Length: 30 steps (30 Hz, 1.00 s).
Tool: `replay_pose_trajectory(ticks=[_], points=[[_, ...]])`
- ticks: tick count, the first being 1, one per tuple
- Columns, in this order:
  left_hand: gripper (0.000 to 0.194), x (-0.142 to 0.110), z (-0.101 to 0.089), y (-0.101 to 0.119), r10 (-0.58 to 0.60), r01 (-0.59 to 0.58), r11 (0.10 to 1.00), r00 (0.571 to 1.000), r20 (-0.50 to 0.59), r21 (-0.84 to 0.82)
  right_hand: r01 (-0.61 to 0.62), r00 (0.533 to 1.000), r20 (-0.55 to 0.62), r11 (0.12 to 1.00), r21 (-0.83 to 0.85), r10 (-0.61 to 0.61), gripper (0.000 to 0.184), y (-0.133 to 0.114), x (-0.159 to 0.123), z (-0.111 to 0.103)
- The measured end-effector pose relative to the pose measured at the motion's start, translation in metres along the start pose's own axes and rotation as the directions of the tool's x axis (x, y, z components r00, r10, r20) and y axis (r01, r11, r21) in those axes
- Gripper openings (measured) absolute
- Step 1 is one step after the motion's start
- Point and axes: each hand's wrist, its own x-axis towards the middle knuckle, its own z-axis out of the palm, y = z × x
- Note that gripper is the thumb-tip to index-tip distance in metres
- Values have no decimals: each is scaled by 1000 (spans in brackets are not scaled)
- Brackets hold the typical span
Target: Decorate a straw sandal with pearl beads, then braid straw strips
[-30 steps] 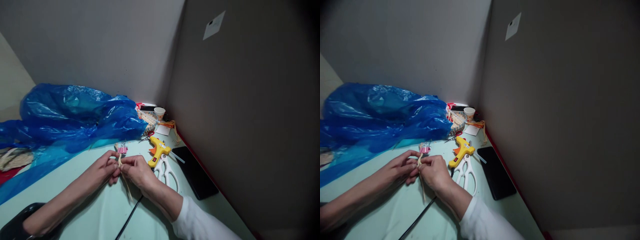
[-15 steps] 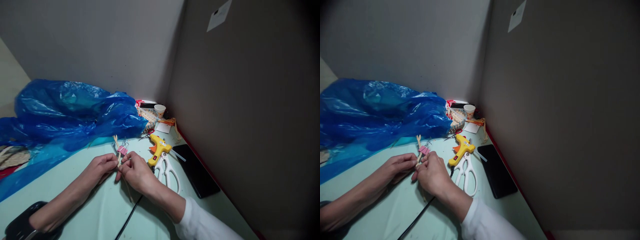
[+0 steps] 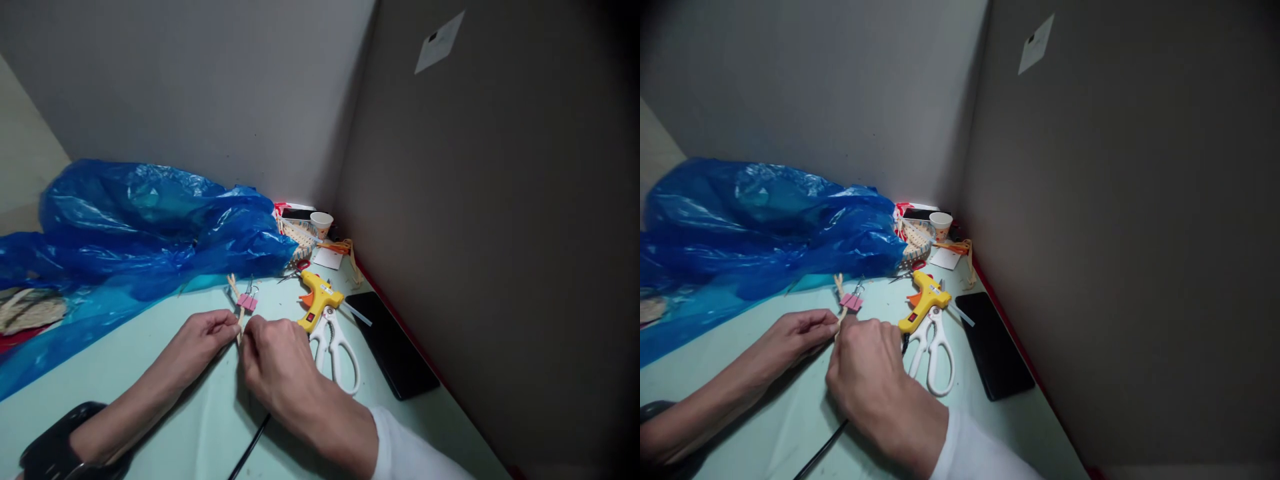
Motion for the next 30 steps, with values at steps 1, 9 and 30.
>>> replay_pose_trajectory(ticks=[1, 9, 30], points=[[32, 0, 0, -1, 2, -2, 1000, 1000, 0, -6, 44, 999, -21, 998, -38, -45, 20, -2, -3, 3], [29, -4, -3, -6, -72, 76, 986, 997, 29, -148, 451, 842, -105, 798, -399, -529, 19, -16, -21, 26], [42, -11, -9, -5, 36, -3, 979, 987, 154, -204, -158, 985, 151, 794, 587, 84, 28, 0, 21, 15]])
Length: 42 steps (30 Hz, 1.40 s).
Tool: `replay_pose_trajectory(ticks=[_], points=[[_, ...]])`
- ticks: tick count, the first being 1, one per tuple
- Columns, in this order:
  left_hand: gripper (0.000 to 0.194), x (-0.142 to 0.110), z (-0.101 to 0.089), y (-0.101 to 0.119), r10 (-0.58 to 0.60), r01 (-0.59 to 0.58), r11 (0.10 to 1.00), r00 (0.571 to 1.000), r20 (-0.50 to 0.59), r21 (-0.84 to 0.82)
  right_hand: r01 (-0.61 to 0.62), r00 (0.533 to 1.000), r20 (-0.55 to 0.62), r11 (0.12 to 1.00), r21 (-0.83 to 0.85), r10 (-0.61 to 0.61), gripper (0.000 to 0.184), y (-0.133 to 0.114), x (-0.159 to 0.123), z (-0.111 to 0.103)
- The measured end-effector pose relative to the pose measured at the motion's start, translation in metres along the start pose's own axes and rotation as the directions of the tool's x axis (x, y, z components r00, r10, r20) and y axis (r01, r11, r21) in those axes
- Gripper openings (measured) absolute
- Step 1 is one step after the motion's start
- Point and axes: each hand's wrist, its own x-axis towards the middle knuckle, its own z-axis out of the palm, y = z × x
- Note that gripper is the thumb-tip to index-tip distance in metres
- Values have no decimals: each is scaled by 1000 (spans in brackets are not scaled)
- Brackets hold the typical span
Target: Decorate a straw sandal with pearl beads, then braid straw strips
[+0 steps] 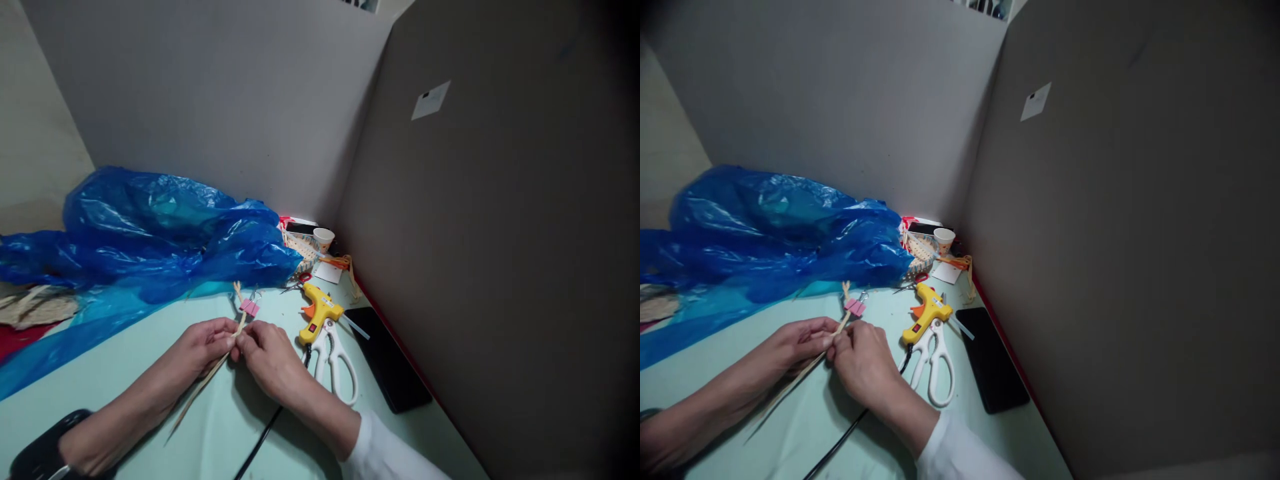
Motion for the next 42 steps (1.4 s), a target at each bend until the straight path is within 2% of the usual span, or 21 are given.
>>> replay_pose_trajectory(ticks=[5, 9, 14, 16, 19, 21, 23, 27, 30, 37, 39, 42], points=[[42, 3, 1, -6, 58, -59, 993, 998, 8, 104, -23, 999, -37, 999, 27, 24, 32, 5, 3, 3], [41, 2, 1, -10, 84, -75, 973, 996, -31, 219, -4, 998, -56, 999, 36, 6, 34, 7, 2, 4], [27, -4, 1, -5, 141, -106, 909, 988, -59, 402, -26, 993, -115, 1000, 10, 27, 28, 6, 0, 3], [25, -8, 2, -2, 179, -111, 844, 981, -80, 524, -45, 988, -148, 999, -14, 42, 24, 4, -1, 2], [26, -16, 4, 4, 256, -91, 667, 960, -114, 739, -60, 982, -184, 996, -58, 49, 21, 0, -4, 0], [27, -21, 7, 8, 282, -54, 577, 950, -137, 815, -60, 981, -189, 995, -80, 44, 21, -3, -5, -2], [32, -24, 11, 12, 256, -13, 567, 953, -160, 824, -56, 981, -192, 994, -94, 37, 21, -4, -6, -3], [42, -27, 23, 15, 152, 11, 695, 975, -161, 719, -10, 984, -180, 999, -38, 3, 24, -1, -6, -4], [45, -28, 30, 9, 136, 7, 717, 979, -149, 697, 11, 989, -149, 997, 70, 0, 26, 5, -4, -4], [32, -29, 33, -7, 214, -61, 636, 972, -100, 769, -73, 993, -71, 967, 243, 93, 25, 11, 2, -5], [34, -29, 33, -9, 241, -77, 576, 967, -79, 814, -93, 994, -35, 951, 294, 108, 26, 12, 2, -4], [42, -30, 36, -10, 224, -58, 428, 974, -44, 902, -101, 993, -20, 936, 338, 115, 25, 14, 2, -2]])
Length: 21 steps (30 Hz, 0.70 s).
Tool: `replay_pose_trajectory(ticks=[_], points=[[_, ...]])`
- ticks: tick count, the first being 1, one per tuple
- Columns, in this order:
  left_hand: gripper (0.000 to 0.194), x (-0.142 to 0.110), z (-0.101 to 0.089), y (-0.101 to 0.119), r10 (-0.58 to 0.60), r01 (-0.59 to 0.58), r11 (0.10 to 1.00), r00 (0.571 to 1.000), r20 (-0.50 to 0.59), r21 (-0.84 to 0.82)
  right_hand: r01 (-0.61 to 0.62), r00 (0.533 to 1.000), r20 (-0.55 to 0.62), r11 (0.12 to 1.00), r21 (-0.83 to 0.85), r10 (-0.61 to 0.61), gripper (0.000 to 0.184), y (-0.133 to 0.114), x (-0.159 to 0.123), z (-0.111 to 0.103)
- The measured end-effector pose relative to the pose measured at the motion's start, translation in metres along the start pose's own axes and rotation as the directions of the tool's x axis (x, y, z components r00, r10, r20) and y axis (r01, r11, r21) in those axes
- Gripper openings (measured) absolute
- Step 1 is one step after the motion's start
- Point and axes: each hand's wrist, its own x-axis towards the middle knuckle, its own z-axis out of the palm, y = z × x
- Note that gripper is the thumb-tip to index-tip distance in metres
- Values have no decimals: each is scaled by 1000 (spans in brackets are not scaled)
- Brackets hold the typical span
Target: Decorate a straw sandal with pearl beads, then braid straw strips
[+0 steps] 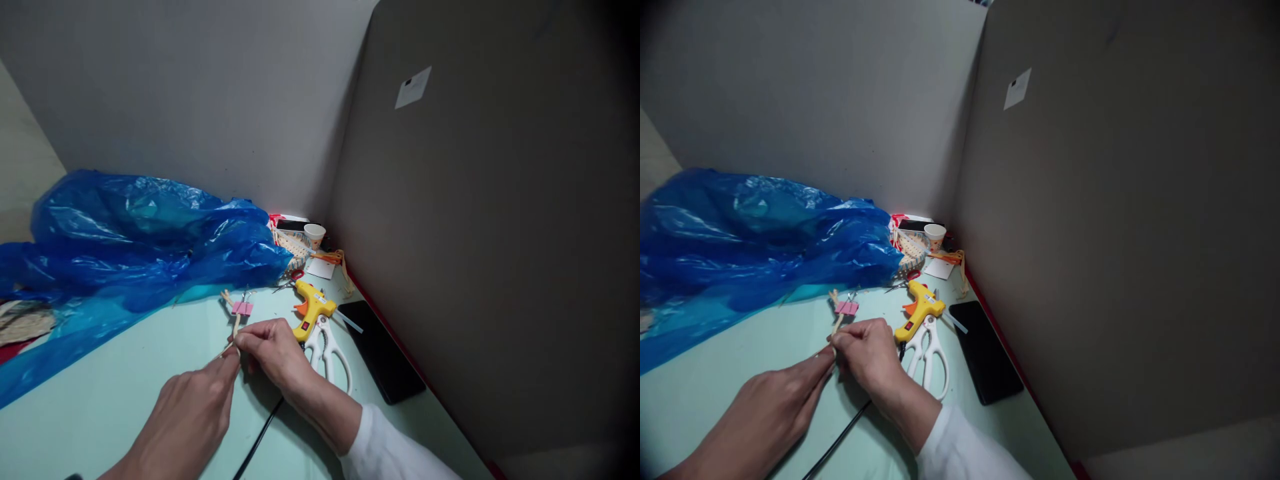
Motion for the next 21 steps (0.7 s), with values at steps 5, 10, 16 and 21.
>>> replay_pose_trajectory(ticks=[5, 10, 16, 21], points=[[35, -3, -8, 3, 19, -19, 1000, 1000, -5, -20, 7, 999, -37, 1000, 22, -6, 19, 4, 2, 2], [29, 12, -29, -17, -64, 22, 987, 964, -258, -162, 5, 1000, -29, 999, 36, -4, 23, -1, -2, -1], [33, 38, -21, -29, -46, 129, 674, 990, 133, -727, 10, 999, 50, 990, 143, -17, 27, -2, -5, -2], [28, 44, -13, -19, -75, 281, 497, 956, 282, -821, 62, 996, 58, 998, -10, -61, 29, -1, -5, -6]])
